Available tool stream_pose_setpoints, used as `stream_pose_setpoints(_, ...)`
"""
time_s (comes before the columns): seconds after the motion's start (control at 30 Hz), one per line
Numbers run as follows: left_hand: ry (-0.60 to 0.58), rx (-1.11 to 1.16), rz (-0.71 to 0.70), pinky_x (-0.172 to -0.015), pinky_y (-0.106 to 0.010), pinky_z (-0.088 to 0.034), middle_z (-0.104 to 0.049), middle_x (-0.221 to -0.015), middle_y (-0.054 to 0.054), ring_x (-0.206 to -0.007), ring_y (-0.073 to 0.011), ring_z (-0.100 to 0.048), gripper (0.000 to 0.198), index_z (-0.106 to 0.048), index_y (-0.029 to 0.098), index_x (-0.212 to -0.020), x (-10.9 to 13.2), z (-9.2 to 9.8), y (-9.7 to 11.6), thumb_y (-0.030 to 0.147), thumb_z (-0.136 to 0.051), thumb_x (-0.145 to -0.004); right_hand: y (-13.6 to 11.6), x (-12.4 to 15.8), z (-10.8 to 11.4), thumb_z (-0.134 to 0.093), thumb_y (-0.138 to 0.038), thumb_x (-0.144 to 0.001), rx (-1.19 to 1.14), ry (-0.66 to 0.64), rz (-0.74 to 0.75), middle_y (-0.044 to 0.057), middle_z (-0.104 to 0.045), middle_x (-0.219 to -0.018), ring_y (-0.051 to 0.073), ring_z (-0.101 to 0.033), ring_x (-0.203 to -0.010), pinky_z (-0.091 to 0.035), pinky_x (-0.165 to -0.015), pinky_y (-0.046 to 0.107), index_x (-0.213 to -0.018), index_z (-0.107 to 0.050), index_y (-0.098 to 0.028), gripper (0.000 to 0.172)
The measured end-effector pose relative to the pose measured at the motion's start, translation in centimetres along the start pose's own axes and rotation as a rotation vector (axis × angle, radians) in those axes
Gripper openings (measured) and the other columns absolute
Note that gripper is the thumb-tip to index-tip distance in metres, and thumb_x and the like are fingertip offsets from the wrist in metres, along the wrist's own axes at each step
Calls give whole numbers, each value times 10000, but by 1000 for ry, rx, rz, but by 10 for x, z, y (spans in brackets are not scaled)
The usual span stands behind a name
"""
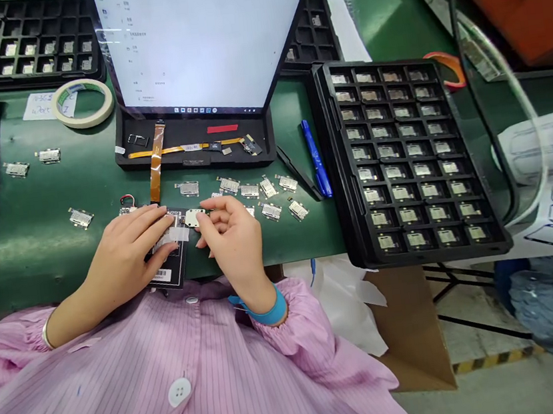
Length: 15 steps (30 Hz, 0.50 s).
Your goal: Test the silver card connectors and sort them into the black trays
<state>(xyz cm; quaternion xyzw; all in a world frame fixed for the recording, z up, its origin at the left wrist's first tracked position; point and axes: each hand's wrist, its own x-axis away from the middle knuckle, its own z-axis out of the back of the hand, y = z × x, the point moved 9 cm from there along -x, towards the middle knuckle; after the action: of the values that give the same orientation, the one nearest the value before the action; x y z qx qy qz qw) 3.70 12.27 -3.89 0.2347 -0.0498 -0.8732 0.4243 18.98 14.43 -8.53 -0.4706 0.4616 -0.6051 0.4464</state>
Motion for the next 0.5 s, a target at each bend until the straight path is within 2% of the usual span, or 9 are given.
stream_pose_setpoints(0.5, -4, -3, -8, -939, -438, -477, -671, -1243, -136, -1196, -308, -594, 299, -625, 98, -1203, -1, 1, 1, 256, -588, -952, -1, 0, -1, -677, -258, -818, 46, -9, 18, -22, -645, -632, 107, -609, -436, -366, -316, 168, -919, -607, -177, 147)
